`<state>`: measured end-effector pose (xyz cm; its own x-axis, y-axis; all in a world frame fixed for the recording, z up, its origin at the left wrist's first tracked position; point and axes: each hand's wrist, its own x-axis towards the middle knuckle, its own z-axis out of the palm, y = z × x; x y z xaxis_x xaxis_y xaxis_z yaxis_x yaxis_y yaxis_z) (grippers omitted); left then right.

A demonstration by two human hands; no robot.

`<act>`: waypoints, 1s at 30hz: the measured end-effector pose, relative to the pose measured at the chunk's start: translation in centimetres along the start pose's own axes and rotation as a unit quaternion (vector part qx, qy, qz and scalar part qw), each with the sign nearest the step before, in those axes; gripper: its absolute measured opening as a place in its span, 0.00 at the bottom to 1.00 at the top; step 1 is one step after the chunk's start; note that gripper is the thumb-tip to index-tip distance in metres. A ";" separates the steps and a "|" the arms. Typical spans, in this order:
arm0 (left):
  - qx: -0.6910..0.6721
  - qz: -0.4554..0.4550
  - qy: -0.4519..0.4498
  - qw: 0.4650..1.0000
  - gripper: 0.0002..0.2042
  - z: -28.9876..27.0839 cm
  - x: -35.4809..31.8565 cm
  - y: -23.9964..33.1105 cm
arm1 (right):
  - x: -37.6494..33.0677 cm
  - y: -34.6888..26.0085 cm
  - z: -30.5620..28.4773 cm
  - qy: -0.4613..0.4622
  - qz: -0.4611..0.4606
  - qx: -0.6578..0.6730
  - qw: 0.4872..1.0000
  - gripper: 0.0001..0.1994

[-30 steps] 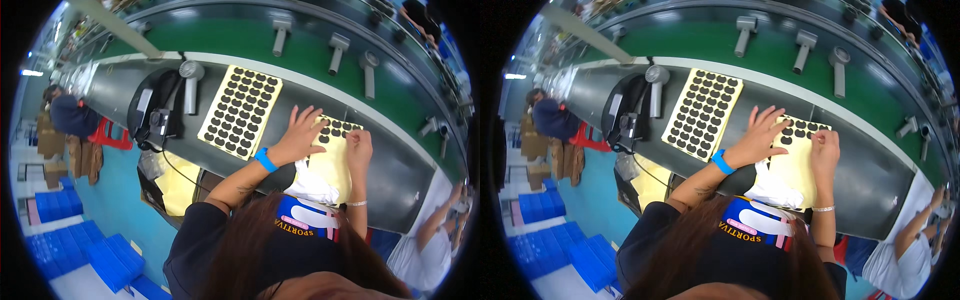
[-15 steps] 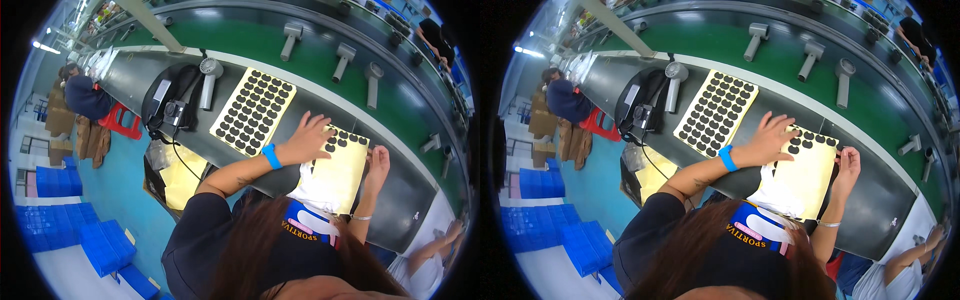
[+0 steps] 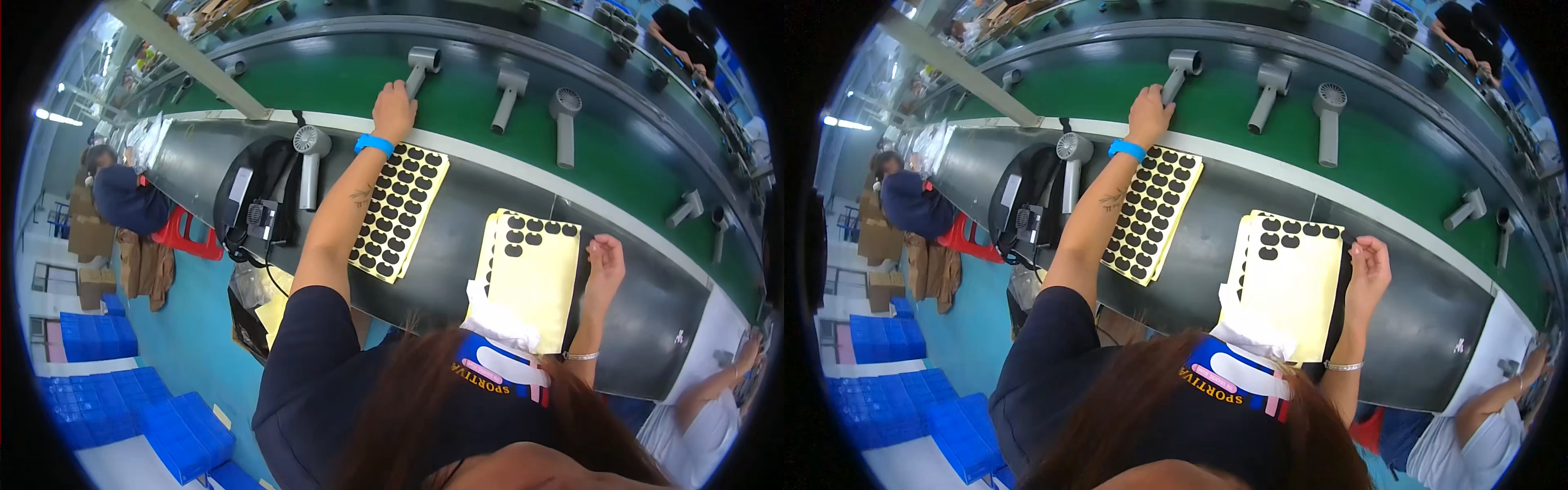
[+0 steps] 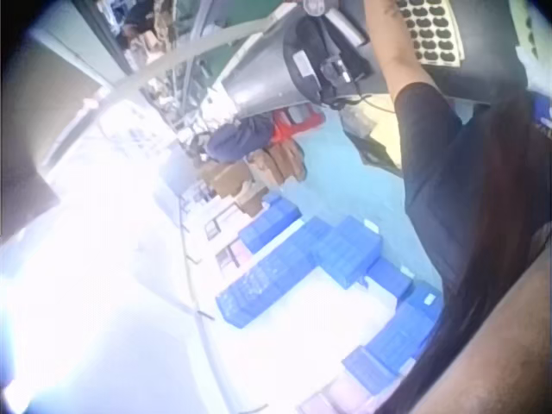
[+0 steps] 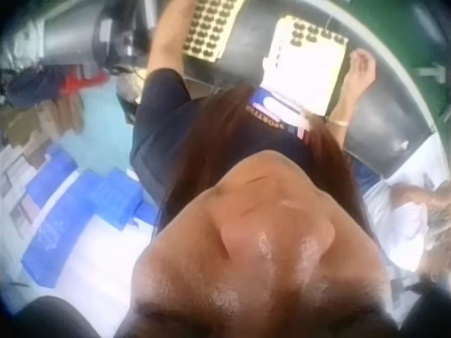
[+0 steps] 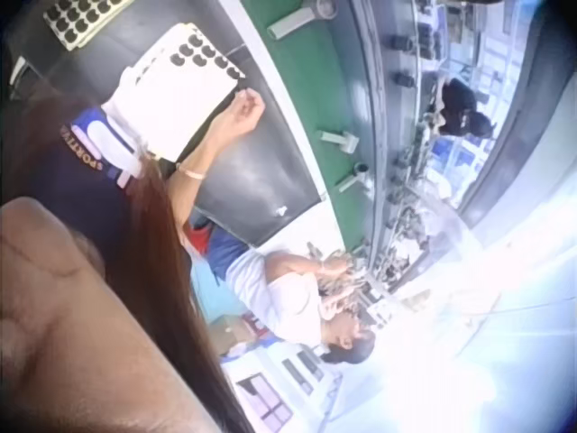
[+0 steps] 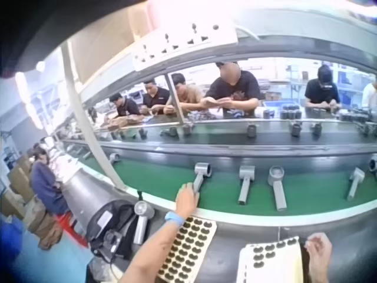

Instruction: Applying small circular labels from a sheet onto cylindrical electronic components at an assembly line.

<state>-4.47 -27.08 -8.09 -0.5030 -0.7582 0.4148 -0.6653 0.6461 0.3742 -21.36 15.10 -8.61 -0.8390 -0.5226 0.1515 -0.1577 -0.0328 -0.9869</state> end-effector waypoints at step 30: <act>-0.562 0.212 -0.220 0.768 0.21 -12.2 -24.4 18.7 | -14.1 -12.3 2.4 0.012 -0.116 0.091 0.989 0.19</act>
<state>2.09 4.61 -1.13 -0.8458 -0.2547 0.4688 0.3829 0.3222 0.8658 -6.33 20.88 1.29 -0.8037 -0.4631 0.3735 -0.2526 -0.3028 -0.9190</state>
